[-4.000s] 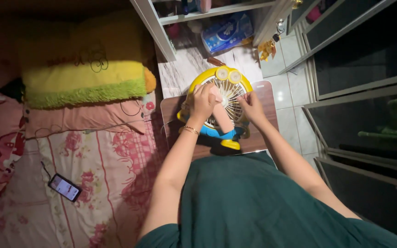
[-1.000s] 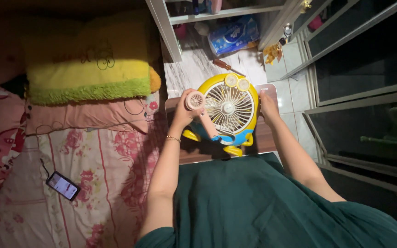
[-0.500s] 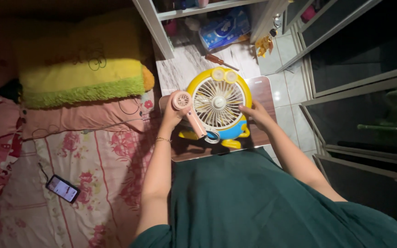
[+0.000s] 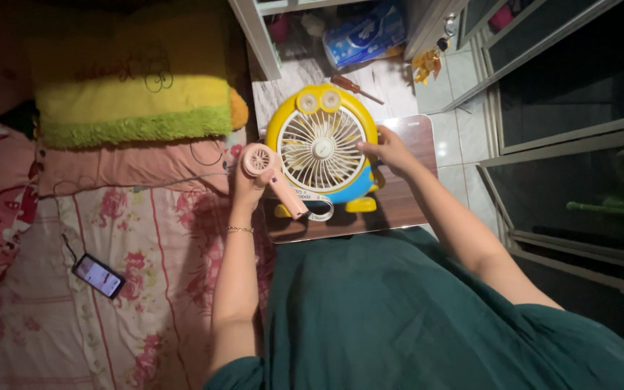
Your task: The person assembles a small portable fan by attaching a pink handheld fan unit to a yellow and blue base. They connect the components, secure the attachment, and adjust the fan's orientation on a small table.
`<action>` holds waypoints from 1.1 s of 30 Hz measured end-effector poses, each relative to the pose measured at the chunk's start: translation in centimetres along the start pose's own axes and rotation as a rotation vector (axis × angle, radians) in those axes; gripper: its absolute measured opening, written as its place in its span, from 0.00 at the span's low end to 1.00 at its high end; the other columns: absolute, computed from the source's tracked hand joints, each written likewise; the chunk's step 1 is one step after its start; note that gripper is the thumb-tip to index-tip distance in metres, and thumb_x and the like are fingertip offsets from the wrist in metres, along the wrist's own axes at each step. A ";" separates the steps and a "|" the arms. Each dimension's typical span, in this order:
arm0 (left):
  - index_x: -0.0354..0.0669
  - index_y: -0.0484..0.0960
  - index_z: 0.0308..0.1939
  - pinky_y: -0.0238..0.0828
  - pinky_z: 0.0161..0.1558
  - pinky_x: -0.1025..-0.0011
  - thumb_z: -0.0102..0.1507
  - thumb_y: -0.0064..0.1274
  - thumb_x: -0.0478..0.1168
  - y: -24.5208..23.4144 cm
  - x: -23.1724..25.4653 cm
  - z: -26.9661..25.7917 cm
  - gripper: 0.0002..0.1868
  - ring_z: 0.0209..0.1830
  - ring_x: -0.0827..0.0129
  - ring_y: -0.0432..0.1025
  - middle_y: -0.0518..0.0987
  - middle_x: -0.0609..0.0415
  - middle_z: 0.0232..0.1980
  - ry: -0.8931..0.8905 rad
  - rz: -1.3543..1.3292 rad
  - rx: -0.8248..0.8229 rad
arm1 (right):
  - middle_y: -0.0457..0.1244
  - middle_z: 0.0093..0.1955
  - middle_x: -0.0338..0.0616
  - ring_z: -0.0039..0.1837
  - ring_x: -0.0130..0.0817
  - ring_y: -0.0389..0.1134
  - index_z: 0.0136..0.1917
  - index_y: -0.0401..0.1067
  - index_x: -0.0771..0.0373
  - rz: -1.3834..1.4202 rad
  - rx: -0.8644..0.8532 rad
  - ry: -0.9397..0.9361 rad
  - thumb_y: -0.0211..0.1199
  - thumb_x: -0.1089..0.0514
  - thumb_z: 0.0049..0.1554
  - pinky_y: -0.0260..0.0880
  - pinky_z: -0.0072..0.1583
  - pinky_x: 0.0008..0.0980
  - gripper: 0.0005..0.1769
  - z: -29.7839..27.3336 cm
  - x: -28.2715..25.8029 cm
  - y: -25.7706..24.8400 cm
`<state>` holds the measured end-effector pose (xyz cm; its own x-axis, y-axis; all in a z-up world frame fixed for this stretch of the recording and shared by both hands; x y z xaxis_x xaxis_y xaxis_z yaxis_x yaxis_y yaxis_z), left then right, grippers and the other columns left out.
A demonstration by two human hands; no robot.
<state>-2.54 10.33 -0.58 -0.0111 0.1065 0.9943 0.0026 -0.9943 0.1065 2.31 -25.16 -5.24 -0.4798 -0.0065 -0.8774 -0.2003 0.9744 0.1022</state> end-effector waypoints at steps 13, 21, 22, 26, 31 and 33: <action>0.33 0.71 0.66 0.75 0.64 0.67 0.56 0.62 0.47 -1.7 -1.6 5.4 0.37 0.60 0.64 0.74 0.77 0.49 0.59 0.173 -0.145 0.058 | 0.66 0.62 0.43 0.66 0.32 0.67 0.66 0.61 0.63 -0.147 -0.006 -0.526 0.72 0.68 0.57 0.68 0.68 0.34 0.29 -1.2 -11.0 -1.5; 0.37 0.67 0.69 0.78 0.58 0.67 0.56 0.72 0.49 2.2 3.2 8.5 0.44 0.58 0.63 0.74 0.75 0.50 0.59 0.098 -0.511 -0.126 | 0.61 0.66 0.42 0.69 0.33 0.66 0.68 0.58 0.61 -0.014 0.011 -0.661 0.70 0.71 0.60 0.73 0.68 0.36 0.30 -5.0 -15.8 -3.9; 0.38 0.66 0.69 0.78 0.58 0.68 0.55 0.72 0.50 2.7 4.2 8.6 0.45 0.58 0.64 0.73 0.75 0.51 0.60 0.081 -0.524 -0.136 | 0.62 0.67 0.43 0.69 0.33 0.66 0.69 0.58 0.61 0.017 0.014 -0.666 0.69 0.71 0.60 0.73 0.68 0.36 0.30 -5.4 -16.1 -4.0; 0.39 0.67 0.67 0.78 0.56 0.67 0.56 0.72 0.52 4.7 9.0 9.2 0.43 0.55 0.65 0.75 0.75 0.51 0.56 0.103 -0.527 -0.225 | 0.62 0.66 0.42 0.68 0.33 0.67 0.69 0.58 0.60 0.061 0.022 -0.737 0.67 0.72 0.61 0.74 0.68 0.35 0.29 -7.1 -17.8 -4.5; 0.42 0.65 0.68 0.78 0.55 0.68 0.55 0.74 0.52 6.3 12.4 10.5 0.45 0.56 0.65 0.75 0.76 0.51 0.56 0.107 -0.571 -0.328 | 0.62 0.65 0.42 0.68 0.31 0.66 0.71 0.58 0.62 0.014 0.047 -0.840 0.69 0.72 0.63 0.70 0.70 0.31 0.29 -8.0 -19.1 -4.9; 0.41 0.65 0.69 0.78 0.56 0.68 0.54 0.74 0.52 6.2 12.7 10.7 0.46 0.57 0.65 0.75 0.76 0.51 0.57 0.102 -0.560 -0.322 | 0.63 0.66 0.42 0.67 0.31 0.66 0.69 0.59 0.62 0.010 0.058 -0.810 0.70 0.71 0.62 0.71 0.69 0.32 0.29 -7.7 -19.0 -5.3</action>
<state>8.04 5.56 12.81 -0.0185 0.6235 0.7816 -0.3310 -0.7415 0.5836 5.87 -31.91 14.47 0.2905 0.1458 -0.9457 -0.1442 0.9837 0.1074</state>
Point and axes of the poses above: each hand's wrist, its own z-axis towards the middle knuckle, its own y-axis out of the palm, x = y × z, the point moved 7 cm from there along z, towards the middle knuckle
